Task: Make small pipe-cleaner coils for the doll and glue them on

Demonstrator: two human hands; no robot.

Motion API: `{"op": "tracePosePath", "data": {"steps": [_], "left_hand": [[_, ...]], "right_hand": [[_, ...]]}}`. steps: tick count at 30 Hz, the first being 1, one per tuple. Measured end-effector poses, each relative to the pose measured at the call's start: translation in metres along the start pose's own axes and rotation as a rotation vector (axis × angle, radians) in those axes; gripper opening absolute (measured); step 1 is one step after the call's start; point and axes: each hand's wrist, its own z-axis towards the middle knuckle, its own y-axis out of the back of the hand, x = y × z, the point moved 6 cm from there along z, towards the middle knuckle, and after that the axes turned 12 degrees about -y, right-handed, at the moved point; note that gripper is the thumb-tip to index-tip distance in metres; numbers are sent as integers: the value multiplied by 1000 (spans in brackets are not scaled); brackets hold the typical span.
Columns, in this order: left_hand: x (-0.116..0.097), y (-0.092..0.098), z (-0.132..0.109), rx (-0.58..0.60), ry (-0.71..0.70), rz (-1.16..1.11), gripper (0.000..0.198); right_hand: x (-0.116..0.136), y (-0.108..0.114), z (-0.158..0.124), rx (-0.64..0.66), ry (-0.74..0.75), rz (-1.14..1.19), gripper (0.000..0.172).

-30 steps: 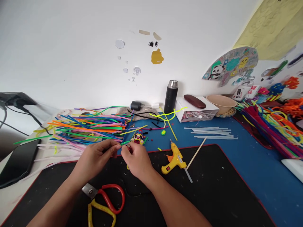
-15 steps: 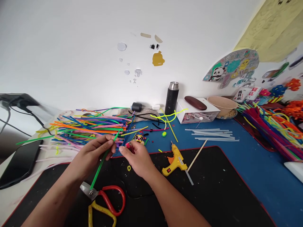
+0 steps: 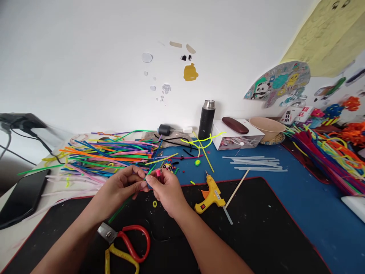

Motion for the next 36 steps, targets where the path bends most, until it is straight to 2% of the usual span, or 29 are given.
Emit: {"op": "tracePosePath", "data": {"steps": [9, 11, 16, 22, 25, 30, 36], "left_hand": [[-1, 1, 0, 55, 48, 110, 45], [-3, 4, 1, 32, 42, 122, 45], [-10, 17, 3, -126, -46, 186, 41], [-10, 17, 2, -131, -51, 199, 42], [-10, 17, 1, -120, -54, 203, 39], [-11, 14, -1, -95, -80, 255, 33], [-14, 9, -4, -57, -136, 484, 27]], "right_hand": [[2, 6, 0, -60, 31, -3, 41], [2, 5, 0, -35, 8, 5, 44], [7, 1, -4, 7, -14, -19, 52], [8, 0, -6, 36, 10, -108, 61], [3, 3, -4, -26, 38, -192, 60], [8, 9, -6, -235, 196, -482, 49], [12, 10, -8, -273, 198, -535, 42]]}}
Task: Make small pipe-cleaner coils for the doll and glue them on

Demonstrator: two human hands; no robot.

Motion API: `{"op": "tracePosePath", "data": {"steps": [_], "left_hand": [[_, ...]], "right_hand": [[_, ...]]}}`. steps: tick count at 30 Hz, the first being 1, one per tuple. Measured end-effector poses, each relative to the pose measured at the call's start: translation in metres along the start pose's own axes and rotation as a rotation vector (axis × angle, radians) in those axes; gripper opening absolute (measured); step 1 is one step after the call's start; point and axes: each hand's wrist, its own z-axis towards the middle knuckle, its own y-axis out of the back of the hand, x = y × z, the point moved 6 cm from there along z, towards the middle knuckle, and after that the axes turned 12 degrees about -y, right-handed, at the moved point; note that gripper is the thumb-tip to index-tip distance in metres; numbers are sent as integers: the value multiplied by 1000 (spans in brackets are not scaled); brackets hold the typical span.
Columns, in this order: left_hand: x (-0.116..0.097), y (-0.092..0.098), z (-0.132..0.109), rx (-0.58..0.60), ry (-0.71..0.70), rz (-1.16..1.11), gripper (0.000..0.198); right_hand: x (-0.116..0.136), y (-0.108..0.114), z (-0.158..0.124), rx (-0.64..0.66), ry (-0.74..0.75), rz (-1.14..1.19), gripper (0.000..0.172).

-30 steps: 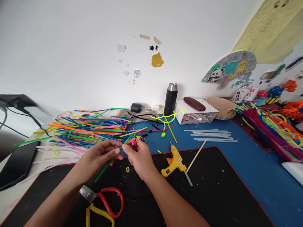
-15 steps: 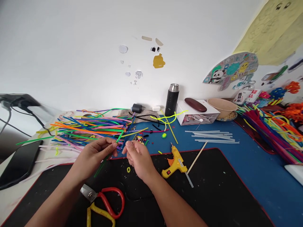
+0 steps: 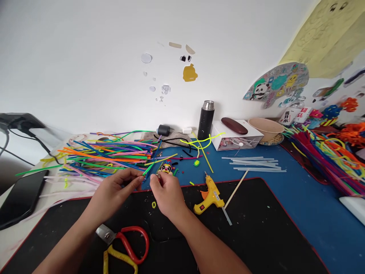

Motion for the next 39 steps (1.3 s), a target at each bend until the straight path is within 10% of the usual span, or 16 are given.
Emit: {"op": "tracePosePath", "data": {"steps": [26, 39], "left_hand": [[-9, -2, 0, 26, -180, 275, 19], [9, -10, -2, 169, 233, -507, 42]], "right_hand": [[-9, -4, 3, -9, -62, 39, 37], [-4, -5, -1, 3, -47, -26, 37]]}}
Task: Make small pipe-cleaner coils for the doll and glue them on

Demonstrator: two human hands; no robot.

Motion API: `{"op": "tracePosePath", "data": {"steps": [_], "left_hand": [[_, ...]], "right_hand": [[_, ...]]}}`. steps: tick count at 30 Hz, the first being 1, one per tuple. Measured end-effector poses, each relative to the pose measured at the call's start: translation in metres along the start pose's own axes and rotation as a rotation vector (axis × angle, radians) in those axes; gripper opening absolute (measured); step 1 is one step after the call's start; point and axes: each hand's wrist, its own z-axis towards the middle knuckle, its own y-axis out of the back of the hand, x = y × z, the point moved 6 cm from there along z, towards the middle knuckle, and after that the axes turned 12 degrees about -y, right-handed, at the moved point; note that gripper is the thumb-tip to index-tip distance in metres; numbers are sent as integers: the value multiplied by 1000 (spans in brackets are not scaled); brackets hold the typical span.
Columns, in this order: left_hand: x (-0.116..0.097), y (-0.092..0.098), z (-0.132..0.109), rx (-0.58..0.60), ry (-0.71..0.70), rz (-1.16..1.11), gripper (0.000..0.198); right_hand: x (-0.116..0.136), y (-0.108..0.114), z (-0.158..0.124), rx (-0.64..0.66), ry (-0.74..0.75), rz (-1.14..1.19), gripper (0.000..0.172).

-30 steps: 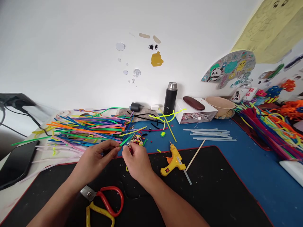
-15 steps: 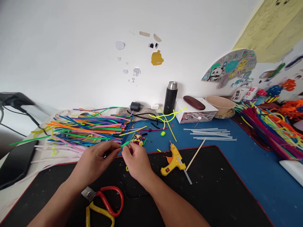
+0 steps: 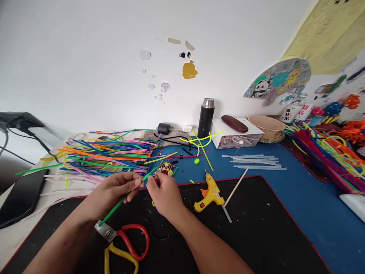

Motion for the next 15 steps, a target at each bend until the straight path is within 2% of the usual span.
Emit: {"op": "tracePosePath", "data": {"steps": [4, 11, 15], "left_hand": [[5, 2, 0, -31, 71, -163, 45], [18, -6, -1, 31, 170, -388, 39], [25, -8, -2, 47, 204, -457, 38]], "right_hand": [[2, 2, 0, -2, 20, 22, 37], [2, -2, -2, 9, 77, -56, 33], [5, 1, -4, -50, 103, -106, 33]]}}
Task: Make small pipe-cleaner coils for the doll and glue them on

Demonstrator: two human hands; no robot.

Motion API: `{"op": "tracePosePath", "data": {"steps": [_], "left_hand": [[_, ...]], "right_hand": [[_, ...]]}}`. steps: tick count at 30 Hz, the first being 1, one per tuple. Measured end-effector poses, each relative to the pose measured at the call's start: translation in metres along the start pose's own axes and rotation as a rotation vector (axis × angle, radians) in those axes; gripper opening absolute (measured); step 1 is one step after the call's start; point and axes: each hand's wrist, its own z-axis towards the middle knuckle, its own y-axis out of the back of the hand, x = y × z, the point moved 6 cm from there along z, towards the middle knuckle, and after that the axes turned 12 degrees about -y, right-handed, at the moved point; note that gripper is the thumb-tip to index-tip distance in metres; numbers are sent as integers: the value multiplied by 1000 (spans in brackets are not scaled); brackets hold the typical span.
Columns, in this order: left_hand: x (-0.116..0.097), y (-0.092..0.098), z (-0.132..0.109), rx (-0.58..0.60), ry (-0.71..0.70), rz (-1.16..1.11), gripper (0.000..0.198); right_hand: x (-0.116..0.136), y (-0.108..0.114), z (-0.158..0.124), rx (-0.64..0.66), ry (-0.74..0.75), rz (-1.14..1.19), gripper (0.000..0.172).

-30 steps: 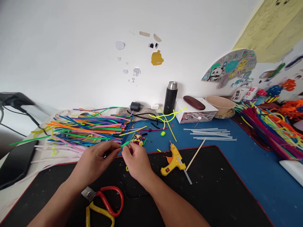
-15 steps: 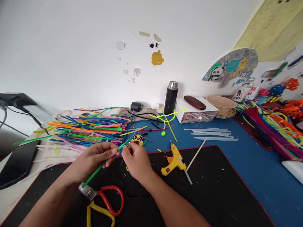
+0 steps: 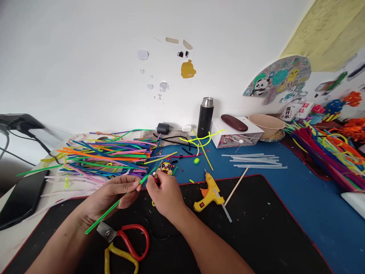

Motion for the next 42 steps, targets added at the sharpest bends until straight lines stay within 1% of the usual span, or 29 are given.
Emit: {"op": "tracePosePath", "data": {"steps": [4, 9, 12, 16, 18, 20, 25, 29, 31, 33, 38, 40, 42], "left_hand": [[2, 3, 1, 0, 1, -25, 35], [1, 5, 2, -6, -17, 2, 36], [-1, 5, 2, -24, -34, 49, 39], [-6, 6, 2, -75, -48, 150, 44], [-9, 6, 1, -97, -63, 207, 46], [-14, 6, 1, -119, -111, 286, 46], [-27, 2, 0, -164, -283, 615, 43], [-33, -2, -5, -187, -434, 907, 33], [-37, -5, -9, -193, -530, 1073, 26], [-40, -9, -12, -175, -622, 1191, 21], [-43, -14, -15, -160, -782, 1335, 16], [-43, -16, -14, -151, -813, 1359, 16], [-43, -17, -14, -137, -815, 1367, 15]], "right_hand": [[3, -1, -1, 12, 28, -70, 31], [4, 0, -2, -2, 24, -89, 32], [3, -3, -2, 40, 33, -89, 32], [2, -2, -2, 8, 12, -97, 33], [2, -3, -2, 27, 9, -105, 32], [2, -5, -1, 57, 2, -106, 31], [-2, -2, 1, 27, -40, -91, 34], [-6, -6, 2, 105, -72, -47, 32], [-6, -6, 3, 93, -70, -27, 33], [-6, -5, 3, 82, -73, -10, 34], [-7, -8, 3, 129, -87, 4, 33], [-8, -7, 3, 112, -91, 4, 34], [-10, -7, 3, 118, -94, 4, 34]]}}
